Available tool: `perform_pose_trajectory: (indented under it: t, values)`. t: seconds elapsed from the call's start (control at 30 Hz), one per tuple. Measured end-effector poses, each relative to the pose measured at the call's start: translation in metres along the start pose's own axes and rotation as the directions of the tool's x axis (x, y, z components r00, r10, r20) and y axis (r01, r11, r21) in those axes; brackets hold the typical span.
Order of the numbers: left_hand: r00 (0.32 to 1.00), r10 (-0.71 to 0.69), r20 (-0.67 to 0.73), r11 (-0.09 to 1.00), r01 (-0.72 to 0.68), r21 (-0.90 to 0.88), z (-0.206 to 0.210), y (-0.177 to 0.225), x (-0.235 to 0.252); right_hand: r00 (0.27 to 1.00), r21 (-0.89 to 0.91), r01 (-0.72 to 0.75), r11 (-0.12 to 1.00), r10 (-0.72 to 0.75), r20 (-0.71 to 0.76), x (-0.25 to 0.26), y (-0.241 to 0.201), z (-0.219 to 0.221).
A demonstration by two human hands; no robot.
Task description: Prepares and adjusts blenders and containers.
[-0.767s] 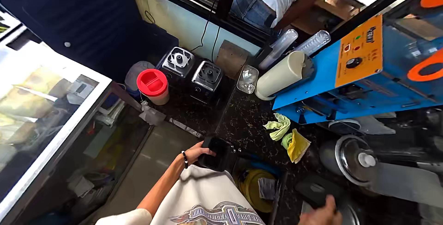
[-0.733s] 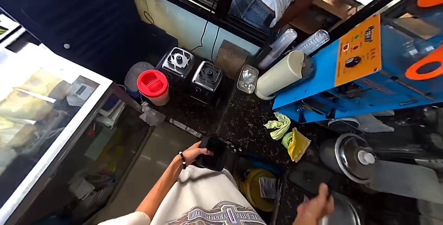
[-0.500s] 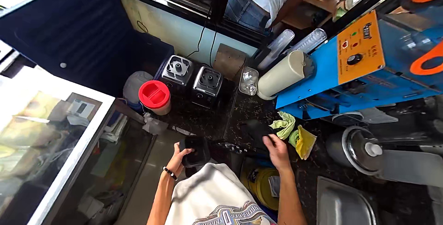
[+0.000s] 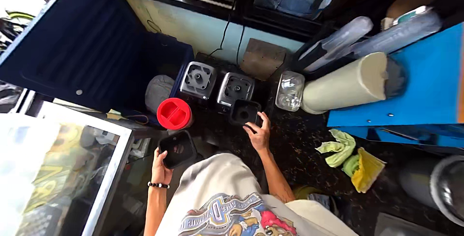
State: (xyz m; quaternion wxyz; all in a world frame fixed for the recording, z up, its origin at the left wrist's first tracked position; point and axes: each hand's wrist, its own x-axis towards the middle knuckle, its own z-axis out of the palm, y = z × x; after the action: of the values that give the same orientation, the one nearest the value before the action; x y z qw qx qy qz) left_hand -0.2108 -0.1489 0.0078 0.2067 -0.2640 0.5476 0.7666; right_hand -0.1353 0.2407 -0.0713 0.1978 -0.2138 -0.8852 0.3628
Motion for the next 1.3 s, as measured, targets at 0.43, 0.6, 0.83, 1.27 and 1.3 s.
perform_pose_trajectory:
  t: [0.43,0.6,0.83,1.27,1.3]
  values:
    - [1.000,-0.006,0.030,0.987,0.001,0.163,0.023,0.078,0.090,0.968,0.030,-0.207,0.978,0.209,-0.137,0.016,0.010,-0.014]
    - [0.996,-0.067,0.058,0.968,0.051,0.247,0.032,0.079,0.123,0.969,-0.017,-0.188,0.982,0.183,-0.163,0.013,0.000,-0.010]
    - [0.988,-0.030,0.152,0.960,-0.013,0.280,0.038,0.111,0.170,0.994,-0.105,0.006,0.994,-0.018,-0.106,0.066,-0.029,0.005]
    - [0.998,-0.029,0.054,0.983,0.019,0.180,0.000,0.104,0.167,0.987,-0.172,-0.122,0.978,0.137,0.081,0.127,-0.012,0.072]
    - [0.998,-0.039,0.055,0.986,0.029,0.166,0.001,0.103,0.165,0.977,-0.201,-0.156,0.967,0.181,0.112,0.126,-0.014,0.073]
